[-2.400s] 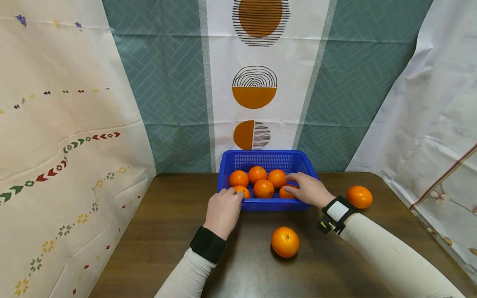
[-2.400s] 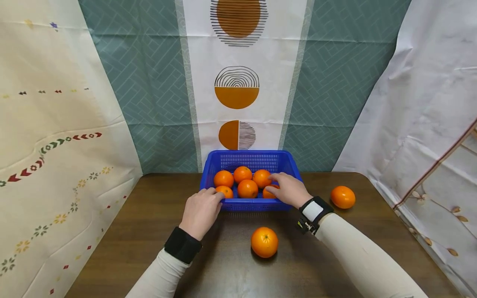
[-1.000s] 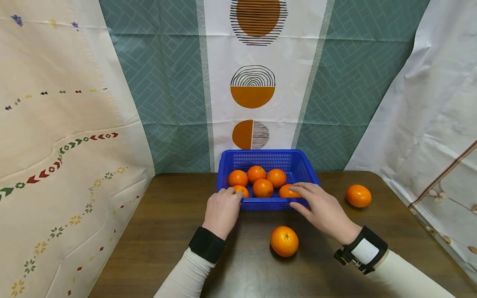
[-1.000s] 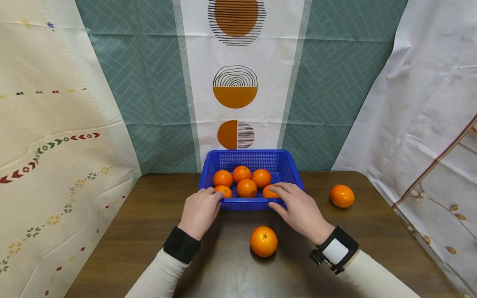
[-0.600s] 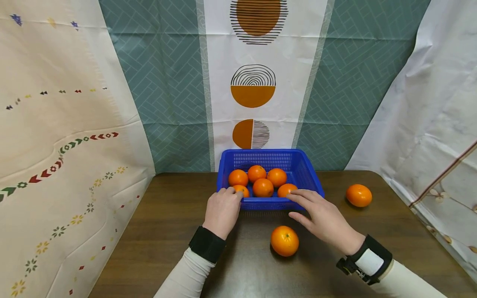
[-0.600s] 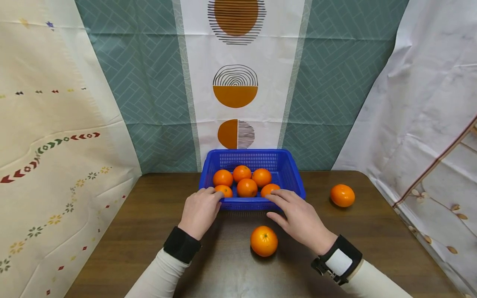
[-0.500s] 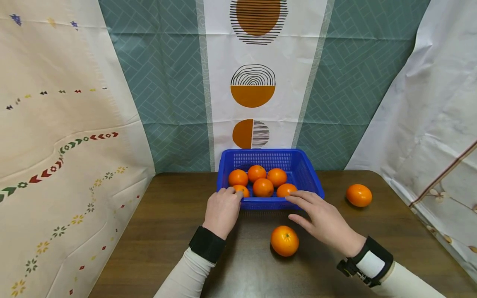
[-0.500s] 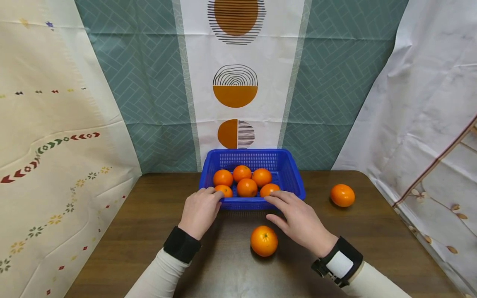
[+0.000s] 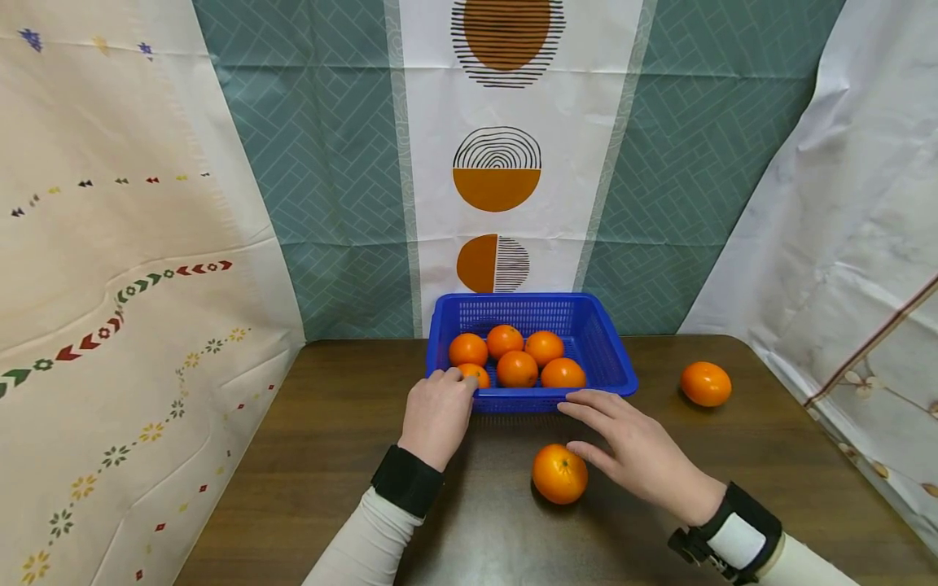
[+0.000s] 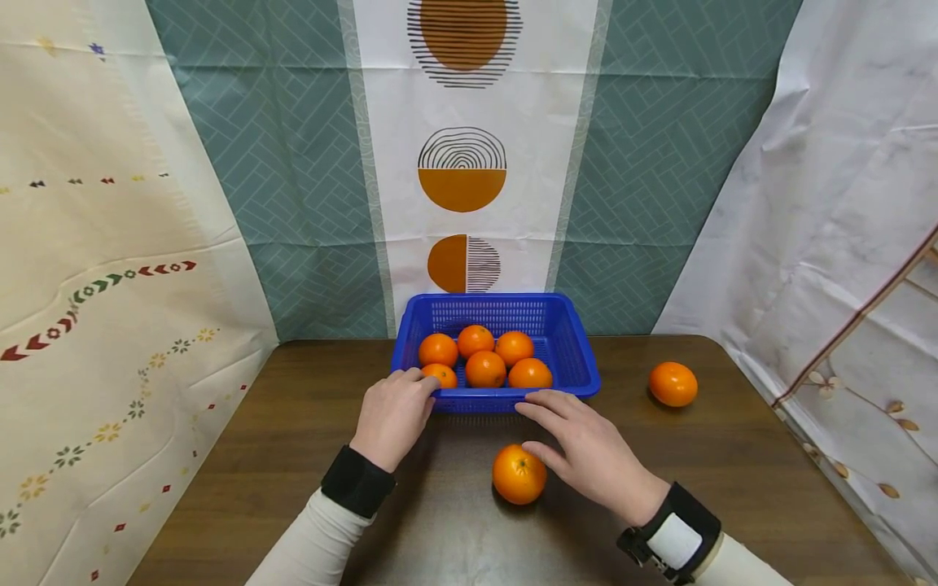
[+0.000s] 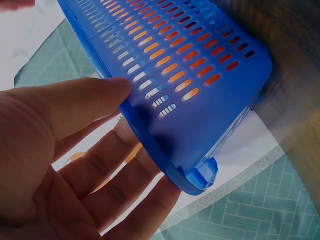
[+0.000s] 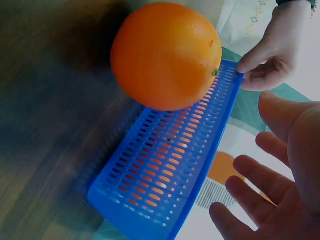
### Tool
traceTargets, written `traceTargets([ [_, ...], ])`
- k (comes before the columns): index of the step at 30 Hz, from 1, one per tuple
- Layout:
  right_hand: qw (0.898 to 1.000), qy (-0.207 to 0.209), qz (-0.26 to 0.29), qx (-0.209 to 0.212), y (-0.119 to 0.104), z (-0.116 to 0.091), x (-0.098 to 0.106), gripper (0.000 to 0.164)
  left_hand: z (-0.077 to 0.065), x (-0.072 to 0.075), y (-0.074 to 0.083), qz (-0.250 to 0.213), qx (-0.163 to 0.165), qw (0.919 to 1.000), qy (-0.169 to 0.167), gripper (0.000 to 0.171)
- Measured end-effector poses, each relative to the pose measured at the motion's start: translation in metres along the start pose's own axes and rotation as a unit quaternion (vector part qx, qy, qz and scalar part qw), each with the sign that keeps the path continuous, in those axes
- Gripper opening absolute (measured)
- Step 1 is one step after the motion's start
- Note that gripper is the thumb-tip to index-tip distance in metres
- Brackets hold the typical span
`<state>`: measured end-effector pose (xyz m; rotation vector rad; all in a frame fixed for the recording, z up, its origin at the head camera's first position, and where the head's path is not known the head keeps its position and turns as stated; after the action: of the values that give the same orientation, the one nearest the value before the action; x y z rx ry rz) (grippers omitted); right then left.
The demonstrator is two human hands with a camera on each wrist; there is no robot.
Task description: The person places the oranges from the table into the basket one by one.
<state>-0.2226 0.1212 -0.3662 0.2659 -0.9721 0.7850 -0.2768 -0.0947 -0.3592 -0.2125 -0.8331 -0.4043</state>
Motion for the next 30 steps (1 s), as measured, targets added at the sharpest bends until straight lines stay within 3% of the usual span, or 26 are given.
traceTargets([
  [19, 1.000, -0.011, 0.010, -0.016, -0.007, -0.028, -0.014, 0.059, 0.001, 0.000, 0.000, 0.002, 0.000, 1.0000, -0.008, 0.011],
  [30, 0.999, -0.042, 0.033, -0.013, -0.012, -0.039, -0.028, 0.066, 0.000, 0.000, 0.001, 0.003, 0.000, 1.0000, 0.002, 0.011],
])
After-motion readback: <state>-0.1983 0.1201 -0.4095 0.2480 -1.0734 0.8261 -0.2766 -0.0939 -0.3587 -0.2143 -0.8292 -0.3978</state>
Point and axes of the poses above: each hand's wrist, its own z-axis towards the middle knuckle, its own x-axis out of the back of the hand, y = z × x, the point moved 10 cm from there along z, towards the middle knuckle, and after that the axes turned 6 degrees about y, right-handed, at the moved point
